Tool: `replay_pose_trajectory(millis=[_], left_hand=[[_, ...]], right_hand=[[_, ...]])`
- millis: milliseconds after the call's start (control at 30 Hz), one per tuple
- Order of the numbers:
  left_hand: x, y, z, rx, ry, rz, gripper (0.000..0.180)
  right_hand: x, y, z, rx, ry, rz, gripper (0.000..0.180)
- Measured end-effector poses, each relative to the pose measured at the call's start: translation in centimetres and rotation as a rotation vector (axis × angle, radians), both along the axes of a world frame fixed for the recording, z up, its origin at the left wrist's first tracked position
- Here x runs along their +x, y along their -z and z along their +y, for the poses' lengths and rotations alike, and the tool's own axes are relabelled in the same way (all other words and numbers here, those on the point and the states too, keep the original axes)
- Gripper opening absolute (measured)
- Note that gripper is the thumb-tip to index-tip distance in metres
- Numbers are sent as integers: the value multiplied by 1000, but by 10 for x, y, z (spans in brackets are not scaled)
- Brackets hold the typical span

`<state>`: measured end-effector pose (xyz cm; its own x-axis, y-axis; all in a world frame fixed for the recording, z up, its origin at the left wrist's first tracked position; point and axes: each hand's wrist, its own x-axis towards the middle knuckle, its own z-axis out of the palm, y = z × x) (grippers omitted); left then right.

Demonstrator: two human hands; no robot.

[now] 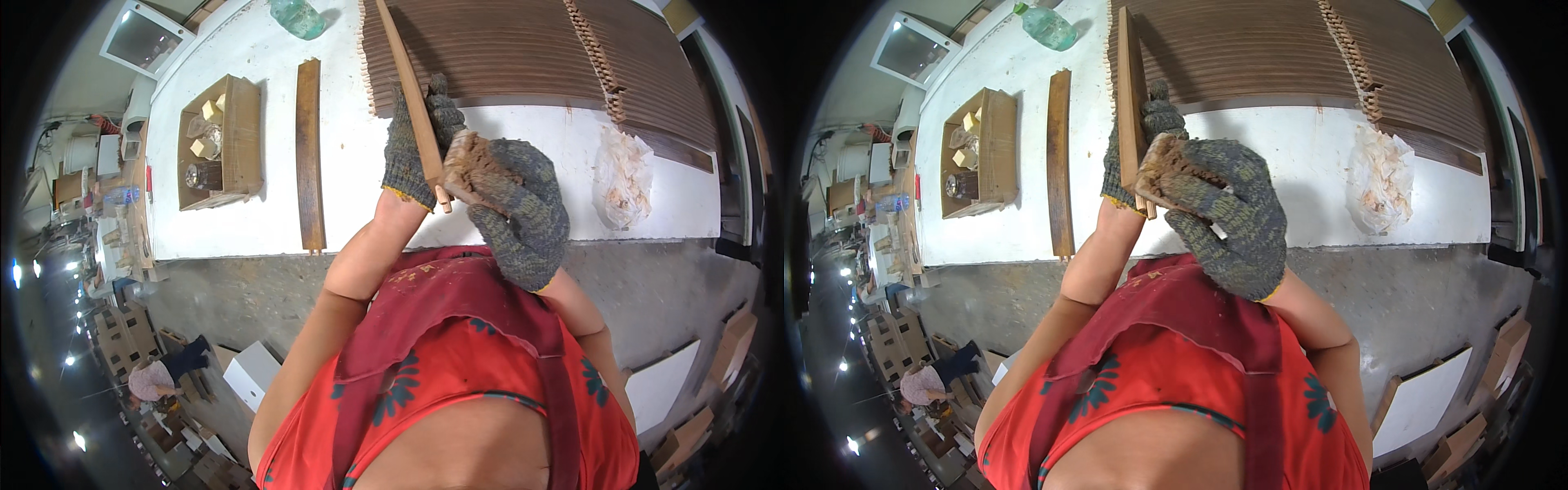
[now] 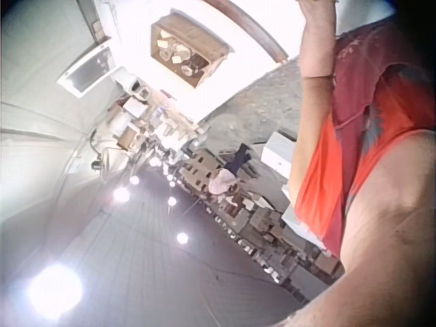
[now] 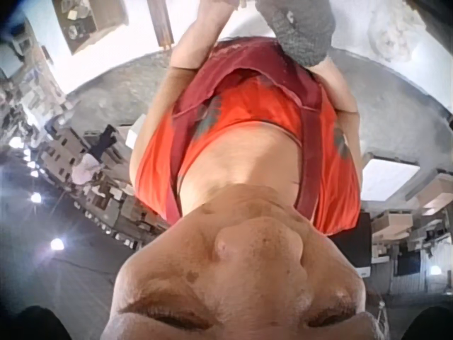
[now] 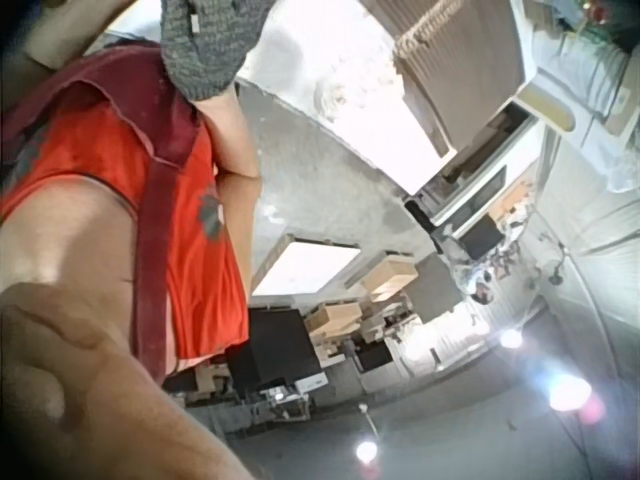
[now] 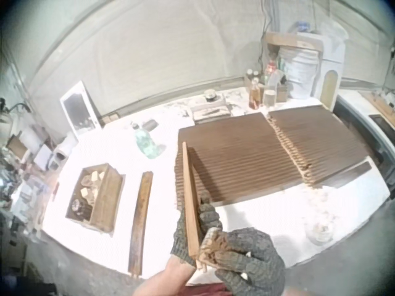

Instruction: The person wipes several long wooden slats and smaller wooden blocks with a cloth at a workbench.

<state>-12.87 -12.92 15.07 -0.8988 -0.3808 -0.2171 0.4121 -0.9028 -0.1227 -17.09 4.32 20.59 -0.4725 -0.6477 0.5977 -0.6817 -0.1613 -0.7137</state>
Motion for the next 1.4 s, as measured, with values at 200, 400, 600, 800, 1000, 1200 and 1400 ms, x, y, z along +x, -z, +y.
replay_pose_trajectory(millis=[200, 400, 600, 800, 1000, 1200, 1400], left_hand=[[5, 20, 2, 131, 53, 283, 26], [5, 13, 10, 133, -37, 275, 31], [12, 10, 9, 74, 51, 373, 31], [32, 8, 17, -125, -28, -82, 31], [11, 25, 3, 133, 11, 407, 27], [29, 17, -3, 200, 83, 236, 34], [52, 49, -10, 36, 87, 142, 34]], right_hand=[[3, 3, -11, -36, -59, 251, 31], [-3, 25, 13, 168, -94, 349, 39], [-5, 5, 11, 96, -98, 198, 32], [-2, -2, -22, -10, -246, 186, 27], [-7, 36, 14, 227, -207, 346, 29], [-34, 114, 60, 253, -102, -835, 38], [-74, 156, 66, 678, 91, -1332, 57]])
